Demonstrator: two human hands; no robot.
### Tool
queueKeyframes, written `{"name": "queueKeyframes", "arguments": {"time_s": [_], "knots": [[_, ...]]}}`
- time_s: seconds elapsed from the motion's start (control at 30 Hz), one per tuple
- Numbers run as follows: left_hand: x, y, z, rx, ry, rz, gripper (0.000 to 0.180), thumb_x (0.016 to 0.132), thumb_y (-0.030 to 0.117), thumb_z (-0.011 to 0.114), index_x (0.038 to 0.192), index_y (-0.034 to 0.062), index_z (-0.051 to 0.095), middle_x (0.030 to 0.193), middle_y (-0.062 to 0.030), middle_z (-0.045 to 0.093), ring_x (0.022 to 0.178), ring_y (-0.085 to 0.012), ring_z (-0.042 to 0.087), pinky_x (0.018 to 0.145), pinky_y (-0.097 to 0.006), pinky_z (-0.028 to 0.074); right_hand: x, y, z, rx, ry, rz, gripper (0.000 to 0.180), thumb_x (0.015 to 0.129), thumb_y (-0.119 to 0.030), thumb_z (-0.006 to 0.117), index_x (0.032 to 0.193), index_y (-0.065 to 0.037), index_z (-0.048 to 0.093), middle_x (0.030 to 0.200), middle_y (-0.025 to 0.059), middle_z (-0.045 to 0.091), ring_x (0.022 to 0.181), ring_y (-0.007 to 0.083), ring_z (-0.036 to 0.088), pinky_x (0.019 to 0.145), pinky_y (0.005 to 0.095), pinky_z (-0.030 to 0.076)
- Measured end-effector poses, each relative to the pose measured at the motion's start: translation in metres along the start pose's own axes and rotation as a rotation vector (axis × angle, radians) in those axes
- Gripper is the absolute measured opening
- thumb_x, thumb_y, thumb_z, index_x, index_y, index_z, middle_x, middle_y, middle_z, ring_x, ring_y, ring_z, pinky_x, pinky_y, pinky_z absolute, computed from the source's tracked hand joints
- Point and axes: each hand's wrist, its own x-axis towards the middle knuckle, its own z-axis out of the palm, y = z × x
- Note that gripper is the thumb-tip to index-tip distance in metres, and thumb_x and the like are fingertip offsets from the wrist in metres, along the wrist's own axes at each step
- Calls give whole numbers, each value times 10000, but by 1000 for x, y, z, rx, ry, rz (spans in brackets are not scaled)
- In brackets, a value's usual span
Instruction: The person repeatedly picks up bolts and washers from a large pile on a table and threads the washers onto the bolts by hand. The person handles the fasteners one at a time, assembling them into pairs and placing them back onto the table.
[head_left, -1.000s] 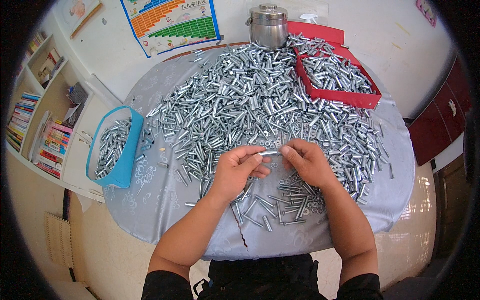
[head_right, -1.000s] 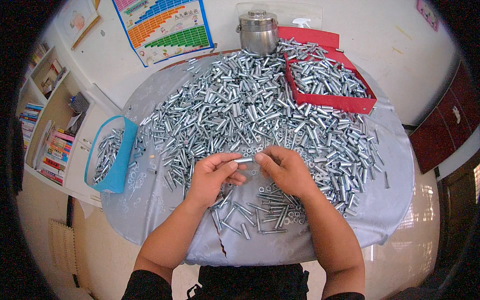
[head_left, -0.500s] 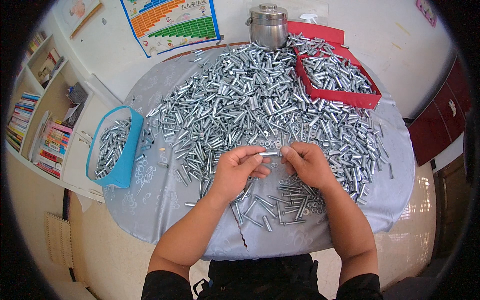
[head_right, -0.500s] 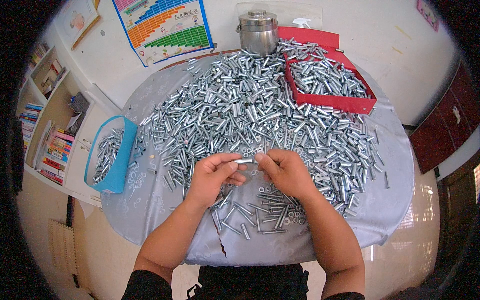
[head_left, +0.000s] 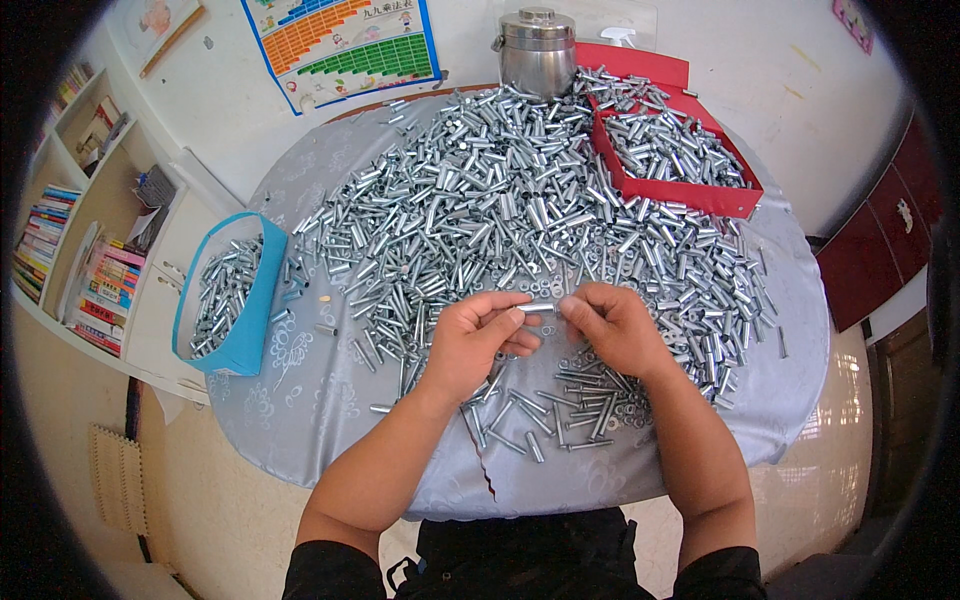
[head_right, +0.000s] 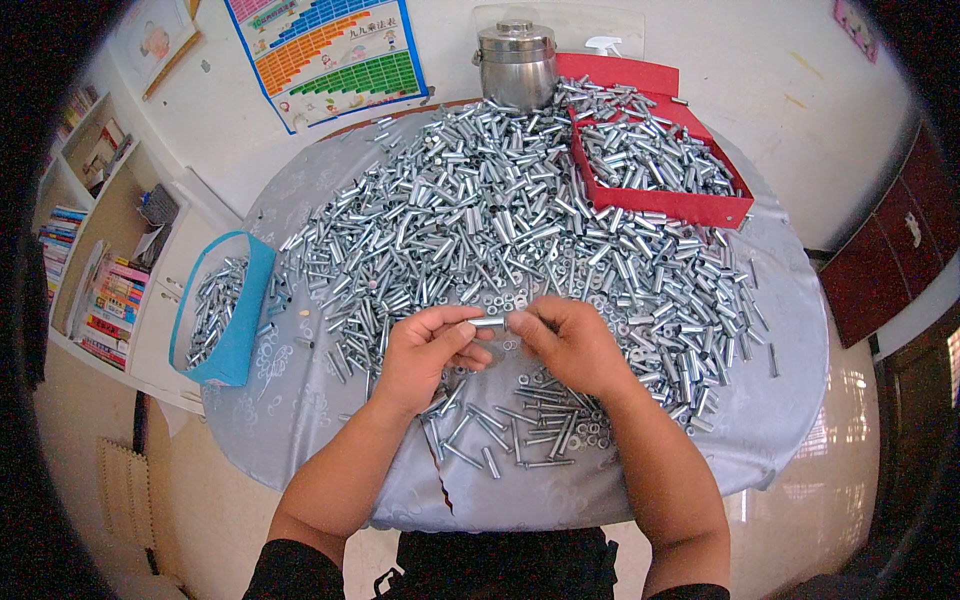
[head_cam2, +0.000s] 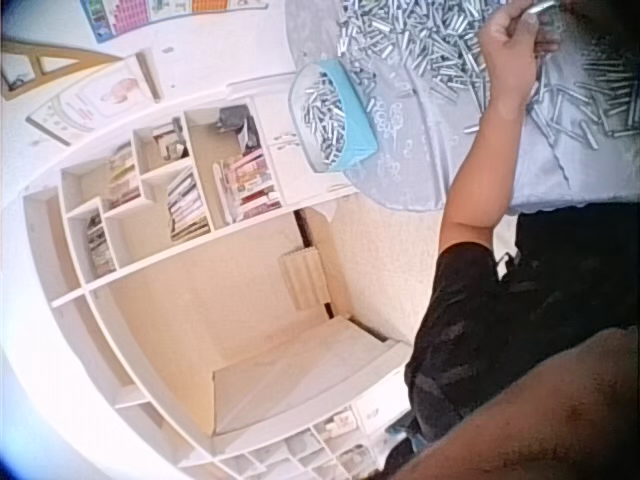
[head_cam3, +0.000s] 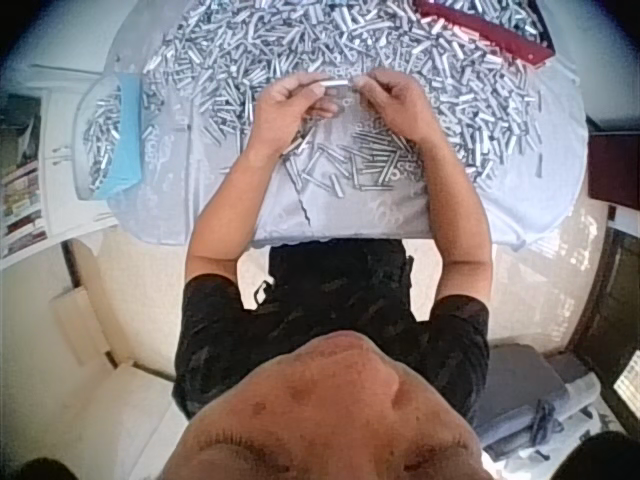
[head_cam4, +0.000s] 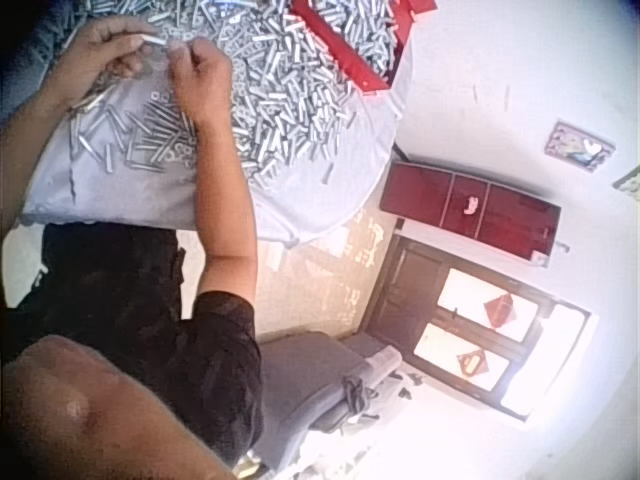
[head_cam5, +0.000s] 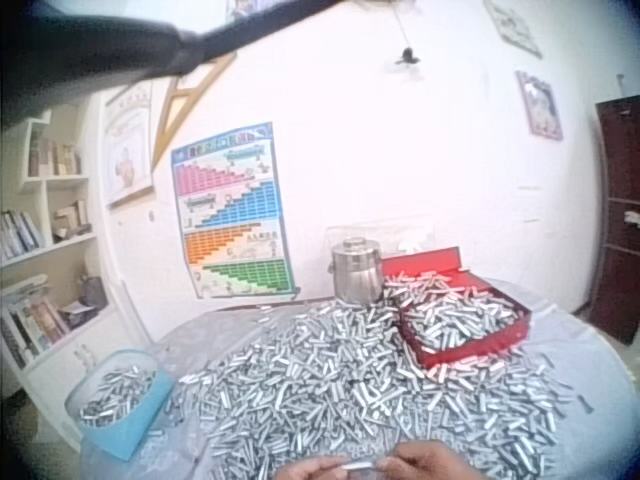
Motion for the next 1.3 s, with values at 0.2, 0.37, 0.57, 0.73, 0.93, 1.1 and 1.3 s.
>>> {"name": "queueKeyframes", "arguments": {"time_s": [0.2, 0.37, 0.57, 0.73, 0.93, 1.1, 1.3], "knots": [[2, 0, 2, -4, -9, -4, 244, 939, 50, 539, 1160, -35, 596, 986, -153, 683, 779, -207, 693, 678, -302, 589, 0, 3, 9, 151, 127, -116, 179, 902, -175, 651, 888, 1, 627, 711, 14, 603, 637, 93, 547, 580, 251, 443], [1, -1, 1, -3, 1, -11, 244, 940, 49, 538, 1161, -36, 597, 984, -154, 684, 778, -207, 693, 679, -304, 590, -1, 0, 7, 163, 55, -24, 143, 861, -112, 697, 921, -1, 629, 755, 20, 613, 684, 83, 557, 604, 254, 452], [0, 0, 1, -5, -6, -15, 243, 940, 51, 540, 1160, -36, 599, 980, -158, 684, 772, -212, 695, 676, -307, 590, 0, 6, -1, 97, -59, 31, 179, 857, -117, 707, 962, 1, 623, 768, 22, 621, 688, 93, 563, 627, 255, 471], [1, -1, 1, -19, -16, -13, 244, 939, 51, 541, 1159, -38, 599, 980, -160, 684, 770, -216, 696, 673, -308, 589, 0, 5, 8, 328, 66, -32, 152, 873, -91, 684, 968, 8, 618, 785, 37, 638, 676, 107, 585, 630, 256, 491], [0, 0, 1, 13, -18, -1, 248, 931, 41, 554, 1161, -42, 597, 990, -170, 682, 779, -224, 696, 681, -314, 592, 0, 4, 3, 370, 1, -20, 109, 893, -66, 652, 946, 22, 616, 785, 58, 647, 714, 115, 624, 648, 252, 513], [-1, 2, 3, 64, -22, 34, 253, 922, 19, 556, 1164, -46, 595, 1004, -176, 682, 784, -220, 695, 693, -321, 596, -1, 2, -1, 410, -23, 15, 119, 901, -82, 648, 944, 24, 615, 781, 65, 646, 719, 122, 629, 656, 259, 528], [-2, 2, 6, 89, 1, 29, 245, 924, 15, 549, 1157, -44, 599, 997, -167, 686, 786, -211, 694, 690, -308, 591, 1, 0, 3, 451, -22, 30, 154, 913, -106, 634, 986, 28, 623, 811, 55, 652, 726, 119, 632, 672, 256, 530]]}}
